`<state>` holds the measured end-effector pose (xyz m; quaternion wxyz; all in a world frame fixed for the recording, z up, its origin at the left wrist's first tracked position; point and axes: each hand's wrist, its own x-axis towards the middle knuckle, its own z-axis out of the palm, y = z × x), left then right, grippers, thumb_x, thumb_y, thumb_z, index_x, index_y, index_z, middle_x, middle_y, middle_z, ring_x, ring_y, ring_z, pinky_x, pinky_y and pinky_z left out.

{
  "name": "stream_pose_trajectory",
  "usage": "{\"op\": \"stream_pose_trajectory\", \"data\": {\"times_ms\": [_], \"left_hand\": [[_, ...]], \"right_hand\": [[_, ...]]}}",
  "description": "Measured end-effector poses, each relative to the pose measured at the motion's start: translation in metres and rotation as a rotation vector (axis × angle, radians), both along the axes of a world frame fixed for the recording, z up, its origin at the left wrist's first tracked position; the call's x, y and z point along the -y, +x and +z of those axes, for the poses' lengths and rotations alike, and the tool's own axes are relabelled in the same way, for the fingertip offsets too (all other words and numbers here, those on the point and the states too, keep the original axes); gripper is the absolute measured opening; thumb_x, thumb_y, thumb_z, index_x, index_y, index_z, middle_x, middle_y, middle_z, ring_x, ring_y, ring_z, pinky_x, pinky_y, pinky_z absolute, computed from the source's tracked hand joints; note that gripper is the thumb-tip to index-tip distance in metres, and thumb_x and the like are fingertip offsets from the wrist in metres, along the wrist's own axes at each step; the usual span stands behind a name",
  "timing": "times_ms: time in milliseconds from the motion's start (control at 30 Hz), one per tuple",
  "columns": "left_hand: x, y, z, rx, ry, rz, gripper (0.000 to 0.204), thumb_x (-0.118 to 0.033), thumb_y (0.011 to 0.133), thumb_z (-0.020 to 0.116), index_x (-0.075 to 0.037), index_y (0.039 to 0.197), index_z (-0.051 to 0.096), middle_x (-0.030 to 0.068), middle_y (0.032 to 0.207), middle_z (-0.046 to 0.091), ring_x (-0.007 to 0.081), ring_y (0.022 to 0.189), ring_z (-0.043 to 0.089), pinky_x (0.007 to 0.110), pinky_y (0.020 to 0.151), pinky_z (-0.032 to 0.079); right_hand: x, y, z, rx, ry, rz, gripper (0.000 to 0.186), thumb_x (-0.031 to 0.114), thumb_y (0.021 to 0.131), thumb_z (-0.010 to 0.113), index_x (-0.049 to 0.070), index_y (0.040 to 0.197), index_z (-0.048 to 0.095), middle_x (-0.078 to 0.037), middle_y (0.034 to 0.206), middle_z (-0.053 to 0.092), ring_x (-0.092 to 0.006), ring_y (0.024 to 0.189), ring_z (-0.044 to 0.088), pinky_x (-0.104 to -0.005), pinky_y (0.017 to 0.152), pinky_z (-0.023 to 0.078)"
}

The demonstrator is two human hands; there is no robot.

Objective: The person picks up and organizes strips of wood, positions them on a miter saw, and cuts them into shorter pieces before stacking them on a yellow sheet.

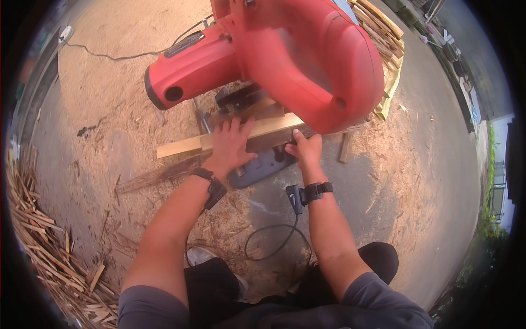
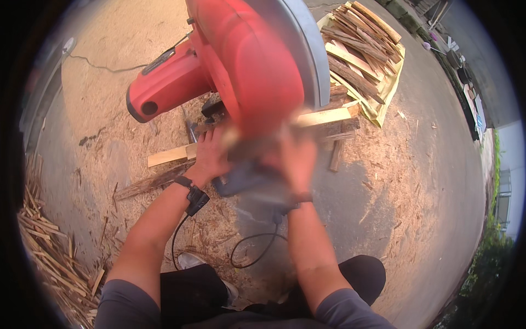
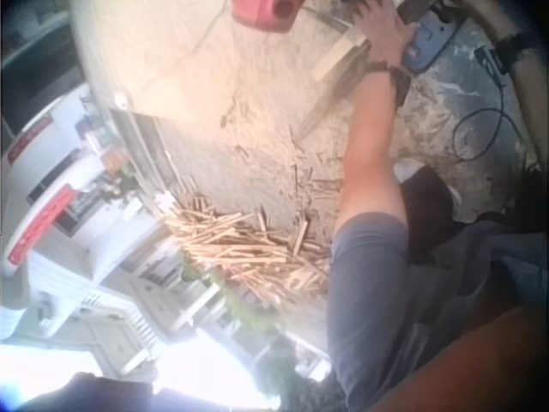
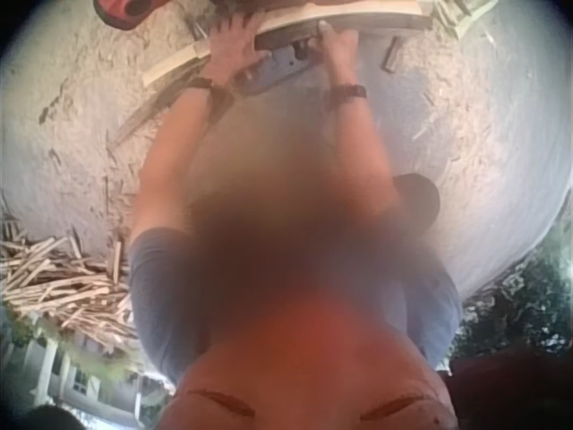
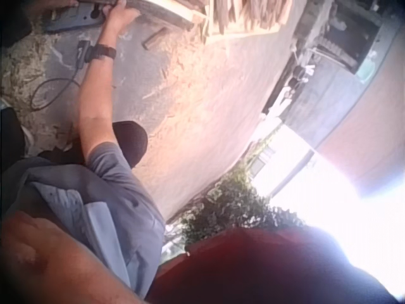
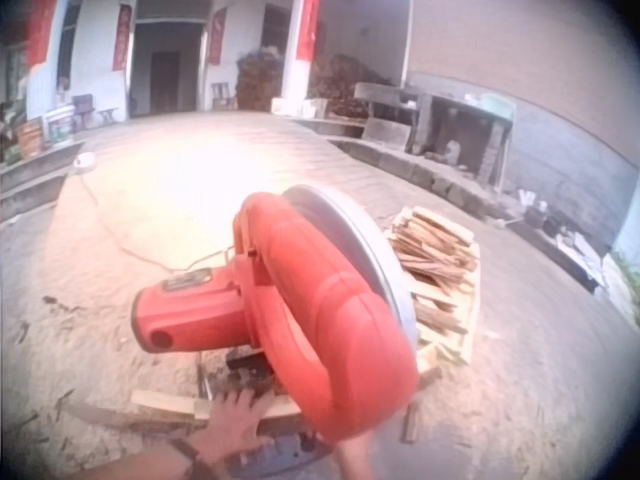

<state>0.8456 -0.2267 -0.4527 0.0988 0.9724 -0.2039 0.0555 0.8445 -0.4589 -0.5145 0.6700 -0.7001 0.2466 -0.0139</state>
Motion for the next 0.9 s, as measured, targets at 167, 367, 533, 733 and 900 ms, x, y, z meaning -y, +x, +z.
{"op": "stream_pose_trajectory", "data": {"times_ms": [167,367,533,733,900], "left_hand": [[0.004,0.012,-0.005,0.014,0.052,0.064,0.093,-0.045,0.053,0.083,-0.020,0.134,0.043,0.0137,0.122,0.046,0.0334,0.113,0.046,0.046,0.093,0.036],[0.012,0.017,-0.006,0.023,0.031,0.104,0.095,-0.046,0.053,0.083,-0.024,0.136,0.042,0.0121,0.125,0.046,0.0335,0.116,0.044,0.045,0.094,0.035],[-0.006,0.010,0.002,-0.036,-0.012,0.150,0.096,-0.047,0.052,0.083,-0.025,0.136,0.042,0.0114,0.125,0.046,0.0319,0.116,0.044,0.045,0.093,0.035],[0.008,0.019,0.003,-0.104,-0.051,0.165,0.092,-0.046,0.049,0.084,-0.024,0.130,0.046,0.0090,0.120,0.049,0.0294,0.111,0.047,0.044,0.090,0.036],[-0.005,0.023,0.009,-0.080,-0.135,0.177,0.093,-0.043,0.046,0.086,-0.022,0.129,0.047,0.0072,0.113,0.051,0.0268,0.108,0.049,0.042,0.087,0.037]], "right_hand": [[0.012,0.028,-0.007,-0.004,-0.038,0.106,0.031,0.010,0.090,0.057,-0.002,0.116,0.048,-0.015,0.097,0.058,-0.0209,0.064,0.063,-0.0293,0.053,0.058],[0.025,0.004,-0.005,-0.004,-0.139,0.226,0.028,0.011,0.090,0.056,-0.002,0.114,0.052,-0.012,0.093,0.059,-0.0171,0.064,0.061,-0.0279,0.056,0.055],[-0.005,-0.065,0.095,0.408,0.135,-0.141,0.018,0.006,0.091,0.053,-0.003,0.105,0.057,-0.007,0.078,0.059,-0.0113,0.064,0.056,-0.0246,0.052,0.048],[-0.040,-0.044,0.338,0.926,-0.162,0.036,0.034,0.017,0.093,0.053,-0.006,0.118,0.056,-0.010,0.093,0.063,-0.0156,0.090,0.059,-0.0271,0.079,0.047],[-0.067,-0.011,0.389,0.506,-0.586,0.538,0.051,0.032,0.093,0.049,-0.007,0.125,0.051,-0.020,0.112,0.061,-0.0224,0.100,0.060,-0.0321,0.091,0.046]]}}
